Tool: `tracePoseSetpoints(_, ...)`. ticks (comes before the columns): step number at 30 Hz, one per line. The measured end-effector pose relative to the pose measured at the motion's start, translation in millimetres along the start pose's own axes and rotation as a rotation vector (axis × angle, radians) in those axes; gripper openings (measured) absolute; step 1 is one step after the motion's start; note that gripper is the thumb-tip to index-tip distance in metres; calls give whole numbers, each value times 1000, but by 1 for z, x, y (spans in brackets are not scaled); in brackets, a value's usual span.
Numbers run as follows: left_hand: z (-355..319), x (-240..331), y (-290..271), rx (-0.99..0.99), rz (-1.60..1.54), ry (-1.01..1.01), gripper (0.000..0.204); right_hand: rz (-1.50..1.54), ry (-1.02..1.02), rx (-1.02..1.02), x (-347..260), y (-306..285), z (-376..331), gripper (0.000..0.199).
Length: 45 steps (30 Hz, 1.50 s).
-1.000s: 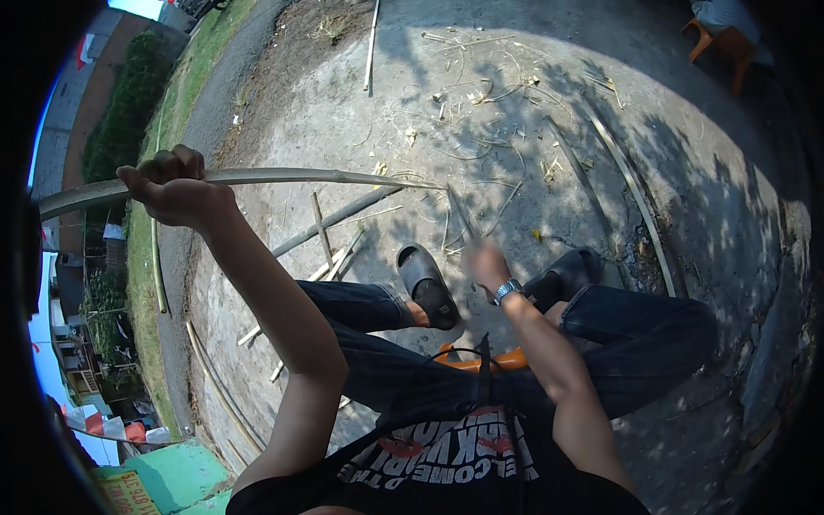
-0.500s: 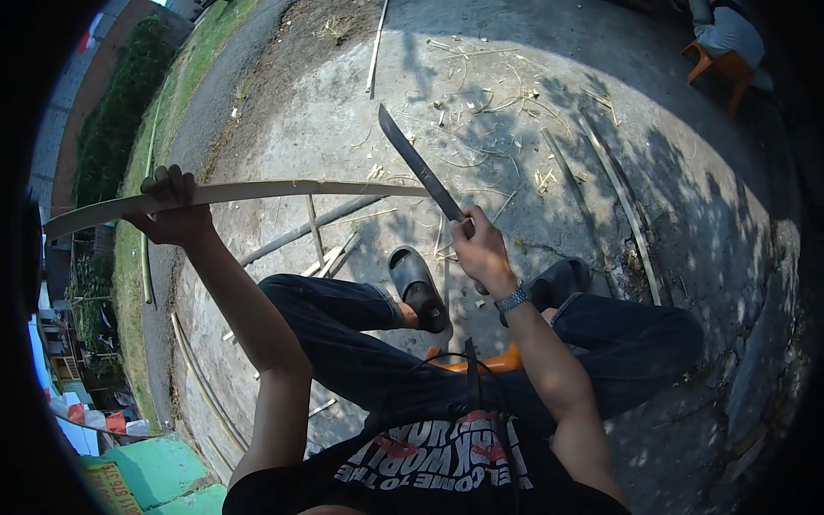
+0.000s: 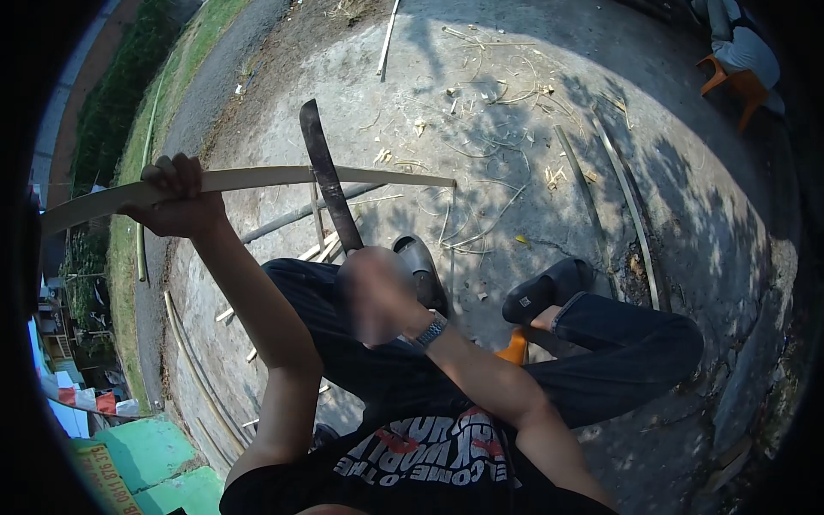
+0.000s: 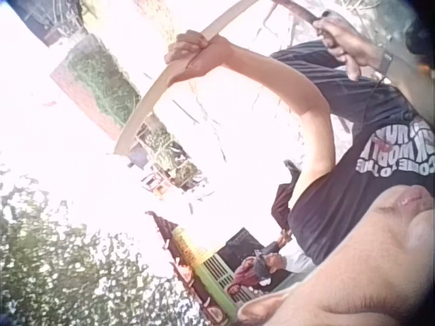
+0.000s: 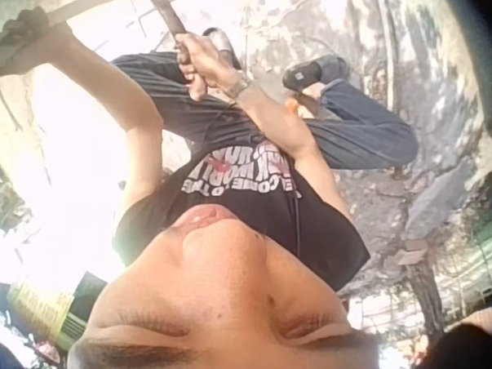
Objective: The person shaves a long strip of bamboo using a large knife, pulling the blade along the surface of the strip to thin it while holding the bamboo steady by hand.
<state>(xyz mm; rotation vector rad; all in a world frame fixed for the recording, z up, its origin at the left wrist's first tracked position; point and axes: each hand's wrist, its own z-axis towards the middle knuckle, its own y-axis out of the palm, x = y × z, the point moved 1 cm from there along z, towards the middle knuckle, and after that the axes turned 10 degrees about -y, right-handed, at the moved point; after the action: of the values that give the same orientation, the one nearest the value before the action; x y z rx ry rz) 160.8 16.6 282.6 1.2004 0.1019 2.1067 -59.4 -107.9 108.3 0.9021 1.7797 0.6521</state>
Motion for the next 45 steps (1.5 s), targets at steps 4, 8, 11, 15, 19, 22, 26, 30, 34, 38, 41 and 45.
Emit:
tracePoseSetpoints(4, 2, -7, 10, 409, 145, 102, 72, 19, -74, -137, -6, 38, -6, 33)
tracePoseSetpoints(8, -4, -3, -5, 494, 199, 151, 70, 39, -330, 200, -3, -16, 11, 29)
tracePoseSetpoints(11, -7, 3, -24, 260, 71, 105, 71, -88, -227, 443, 16, -96, 29, 23)
tracePoseSetpoints(15, -11, 0, -22, -104, -153, -17, 74, -86, 15, 530, 35, -176, 36, 24)
tracePoseSetpoints(19, -14, 5, -22, -211, -236, -80, 73, -115, 70, 335, 34, -129, 15, 18)
tracePoseSetpoints(22, -11, 2, -6, -261, -197, -50, 74, -109, -12, 82, 1, -40, -12, 23)
tracePoseSetpoints(26, -14, 1, -16, -221, -94, 21, 86, -98, 16, -174, -47, 1, -34, 29)
tracePoseSetpoints(30, -26, 14, -36, 219, -42, 143, 86, -171, -314, 73, -59, -16, -55, 27)
tracePoseSetpoints(34, -42, -23, -43, 795, -188, 75, 85, -79, -688, 491, -62, -73, -46, 27)
tracePoseSetpoints(38, -70, -139, -1, 932, -895, -304, 81, -9, -874, 715, -98, -84, -11, 35)
tracePoseSetpoints(41, -99, -199, 71, 917, -1091, -489, 79, 115, -1016, 558, -142, -88, 11, 49)
tracePoseSetpoints(45, -150, -265, 120, 639, -985, -710, 83, 44, -1111, 412, -197, -85, 21, 36)
